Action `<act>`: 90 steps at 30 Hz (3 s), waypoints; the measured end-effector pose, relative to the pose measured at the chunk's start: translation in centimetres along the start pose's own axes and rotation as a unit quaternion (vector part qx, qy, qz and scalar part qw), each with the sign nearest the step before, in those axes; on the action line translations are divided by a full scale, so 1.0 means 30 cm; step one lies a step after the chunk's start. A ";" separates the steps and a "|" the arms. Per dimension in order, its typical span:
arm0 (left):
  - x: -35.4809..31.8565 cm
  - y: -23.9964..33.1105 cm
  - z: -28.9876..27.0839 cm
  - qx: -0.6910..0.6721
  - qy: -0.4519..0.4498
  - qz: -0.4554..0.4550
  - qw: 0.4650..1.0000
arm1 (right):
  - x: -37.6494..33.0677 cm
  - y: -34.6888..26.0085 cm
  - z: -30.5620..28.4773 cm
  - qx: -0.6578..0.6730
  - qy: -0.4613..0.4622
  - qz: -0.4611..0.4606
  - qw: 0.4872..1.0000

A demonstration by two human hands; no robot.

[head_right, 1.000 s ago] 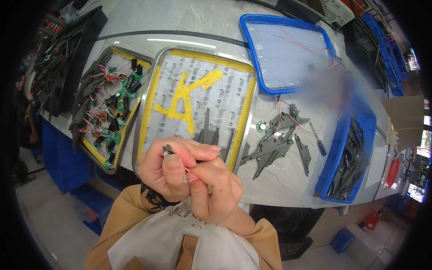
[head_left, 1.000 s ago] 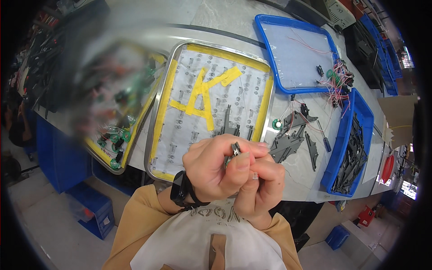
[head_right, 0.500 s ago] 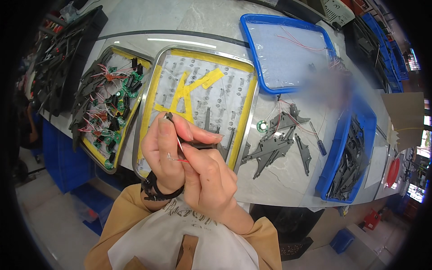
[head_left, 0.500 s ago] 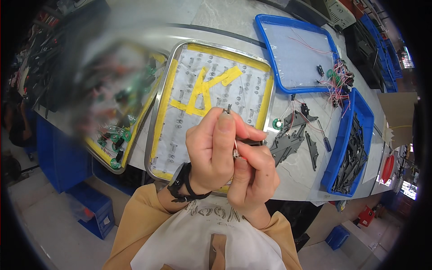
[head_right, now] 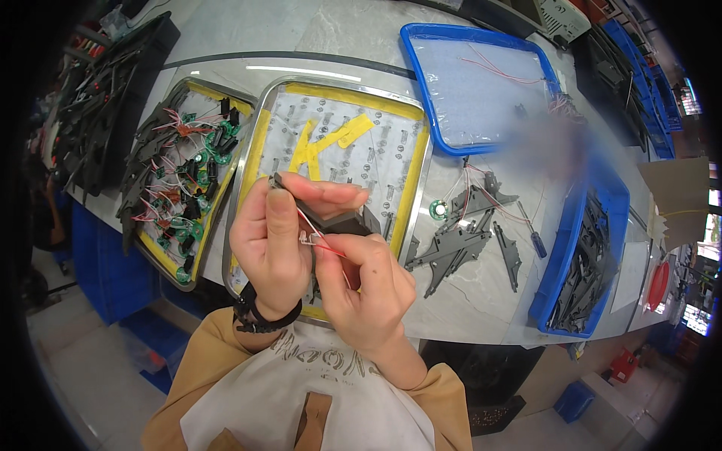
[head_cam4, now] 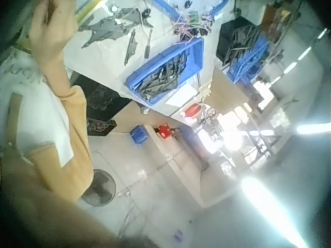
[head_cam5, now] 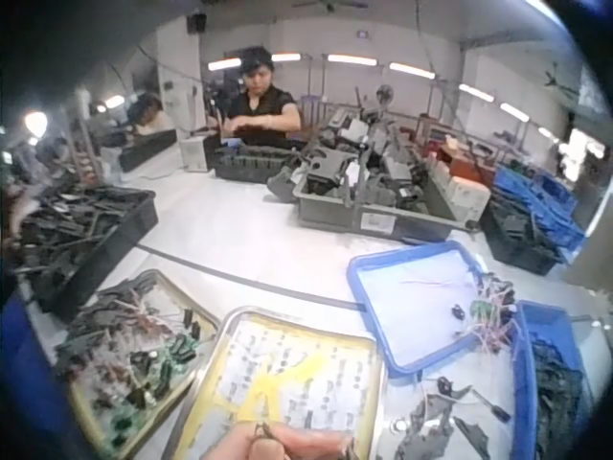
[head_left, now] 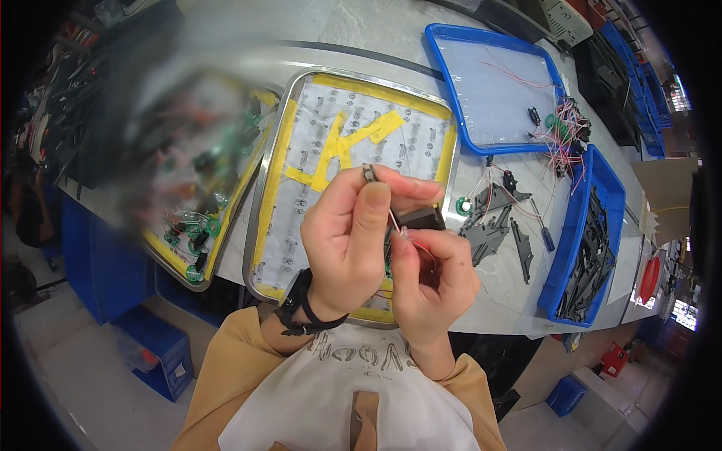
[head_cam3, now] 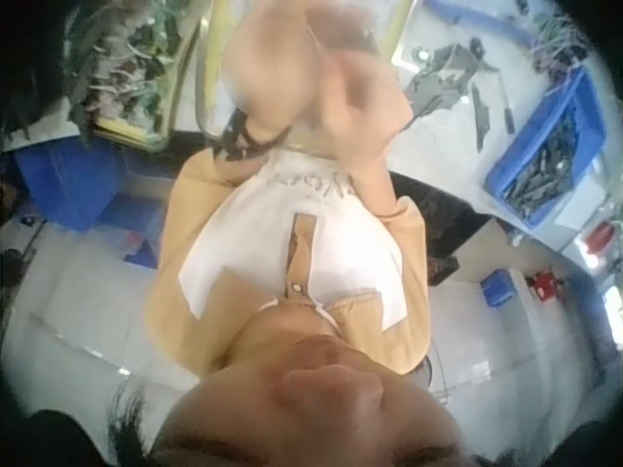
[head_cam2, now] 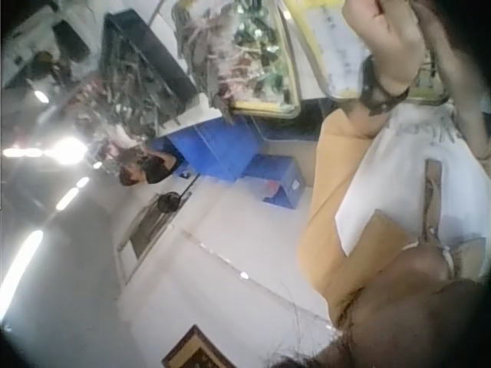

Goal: The person assembles a toy component by connecting electronic wires and plastic toy parts to a circuit board. The person uses tweezers to manipulate the small parts.

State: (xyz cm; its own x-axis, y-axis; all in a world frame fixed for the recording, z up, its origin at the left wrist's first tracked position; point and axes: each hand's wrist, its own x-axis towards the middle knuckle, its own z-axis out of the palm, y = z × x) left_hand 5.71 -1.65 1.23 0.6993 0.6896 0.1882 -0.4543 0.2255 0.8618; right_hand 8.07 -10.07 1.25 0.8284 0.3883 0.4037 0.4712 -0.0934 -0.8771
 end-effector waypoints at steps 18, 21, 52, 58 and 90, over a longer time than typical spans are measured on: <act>-0.032 0.052 -0.021 0.018 -0.060 -0.038 0.997 | 0.023 0.011 -0.040 0.101 -0.050 0.121 0.986; -0.045 0.038 -0.026 -0.026 -0.030 -0.028 0.999 | 0.022 0.000 -0.050 0.102 -0.089 0.166 0.977; -0.027 0.069 -0.025 -0.016 -0.008 -0.114 0.993 | 0.093 0.062 -0.094 -0.161 -0.155 -0.359 0.906; -0.036 0.054 -0.035 -0.044 -0.034 -0.149 0.987 | 0.080 0.049 -0.130 -0.202 -0.201 -0.335 0.898; -0.047 0.056 -0.055 -0.113 -0.070 -0.163 0.978 | 0.040 0.021 -0.054 -0.036 -0.117 -0.091 0.988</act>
State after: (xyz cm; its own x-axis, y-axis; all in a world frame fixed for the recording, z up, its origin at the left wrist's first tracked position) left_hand 3.05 -1.13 1.63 0.8884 0.4590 -0.0025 -0.2946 0.5744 0.7637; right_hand 9.86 -11.15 1.61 0.6394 0.6048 0.4747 0.6329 -0.0635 -0.7716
